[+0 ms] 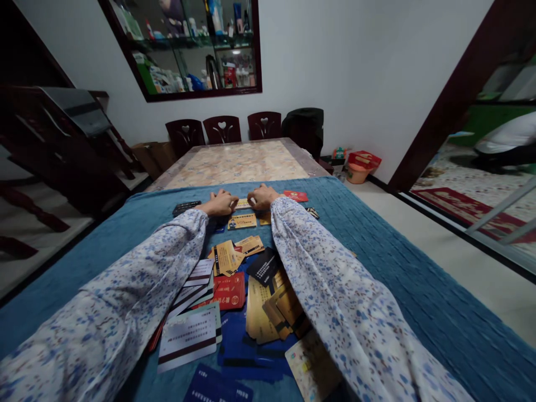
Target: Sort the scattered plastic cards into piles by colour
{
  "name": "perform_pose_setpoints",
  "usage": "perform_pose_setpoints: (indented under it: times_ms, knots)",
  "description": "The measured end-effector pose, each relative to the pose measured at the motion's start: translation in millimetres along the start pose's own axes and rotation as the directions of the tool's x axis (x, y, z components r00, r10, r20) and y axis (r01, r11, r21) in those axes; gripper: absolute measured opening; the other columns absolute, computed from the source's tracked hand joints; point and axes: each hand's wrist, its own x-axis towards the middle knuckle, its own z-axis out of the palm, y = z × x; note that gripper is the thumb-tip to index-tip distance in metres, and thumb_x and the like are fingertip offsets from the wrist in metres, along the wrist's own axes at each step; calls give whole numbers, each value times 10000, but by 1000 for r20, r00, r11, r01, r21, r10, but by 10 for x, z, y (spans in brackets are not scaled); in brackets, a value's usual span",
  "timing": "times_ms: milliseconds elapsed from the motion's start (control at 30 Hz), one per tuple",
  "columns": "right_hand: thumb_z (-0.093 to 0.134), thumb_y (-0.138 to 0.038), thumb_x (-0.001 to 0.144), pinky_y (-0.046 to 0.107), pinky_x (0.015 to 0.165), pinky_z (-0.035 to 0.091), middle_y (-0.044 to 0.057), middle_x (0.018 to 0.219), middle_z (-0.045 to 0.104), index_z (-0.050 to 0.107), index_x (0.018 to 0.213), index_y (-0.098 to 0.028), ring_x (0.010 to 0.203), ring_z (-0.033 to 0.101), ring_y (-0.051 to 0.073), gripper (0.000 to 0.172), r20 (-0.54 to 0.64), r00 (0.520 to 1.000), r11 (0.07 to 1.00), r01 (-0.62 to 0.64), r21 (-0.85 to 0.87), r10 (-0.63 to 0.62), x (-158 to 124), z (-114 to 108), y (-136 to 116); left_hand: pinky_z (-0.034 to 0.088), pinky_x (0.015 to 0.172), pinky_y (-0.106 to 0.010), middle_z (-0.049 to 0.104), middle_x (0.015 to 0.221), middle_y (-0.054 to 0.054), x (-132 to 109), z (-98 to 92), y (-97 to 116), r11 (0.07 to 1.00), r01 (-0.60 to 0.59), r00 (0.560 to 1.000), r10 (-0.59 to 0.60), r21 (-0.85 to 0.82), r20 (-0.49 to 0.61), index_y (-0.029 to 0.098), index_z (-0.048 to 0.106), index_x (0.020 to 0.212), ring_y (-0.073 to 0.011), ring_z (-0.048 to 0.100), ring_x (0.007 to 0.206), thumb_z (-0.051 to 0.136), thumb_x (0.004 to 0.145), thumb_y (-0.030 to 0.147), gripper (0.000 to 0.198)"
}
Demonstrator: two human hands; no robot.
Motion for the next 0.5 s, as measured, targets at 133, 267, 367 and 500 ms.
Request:
perform_pose_setpoints:
  times_ms: [133, 267, 367, 500]
  knots:
    - [653, -360, 866, 388, 902, 441, 95, 1270, 737, 729, 1296, -299, 1227, 554, 337, 442, 7, 1000, 1000, -4, 5, 4, 13, -12, 15, 388, 1021, -645, 673, 1192, -157, 26, 12, -40, 1000, -16, 1000, 16, 10, 2, 231, 713, 939, -408, 457, 1283, 576, 829, 226, 176]
    - [717, -370, 850, 360, 898, 440, 86, 1206, 763, 743, 1272, -298, 1229, 568, 325, 429, 34, 999, 1000, -6, 6, 6, 59, -24, 36, 391, 1038, -614, 681, 1186, -155, 39, 10, -51, 1000, -29, 1000, 29, -6, -12, 212, 707, 887, -400, 468, 1271, 600, 820, 240, 130]
    - [743, -385, 851, 331, 901, 447, 76, 1143, 783, 760, 1247, -281, 1189, 606, 304, 409, 49, 999, 1000, -4, 1, 4, 104, -25, 47, 396, 1055, -573, 688, 1171, -156, 36, -7, -55, 999, -36, 999, 36, -8, -1, 207, 709, 864, -388, 474, 1273, 609, 818, 244, 116]
    - [726, -326, 846, 294, 919, 458, 62, 1090, 794, 784, 1197, -245, 1053, 669, 242, 364, 67, 998, 1000, 18, 1, -18, 136, -18, 42, 394, 1070, -572, 685, 1178, -156, 32, -23, -72, 997, -73, 997, 73, -10, 16, 197, 717, 881, -373, 466, 1288, 597, 826, 247, 141]
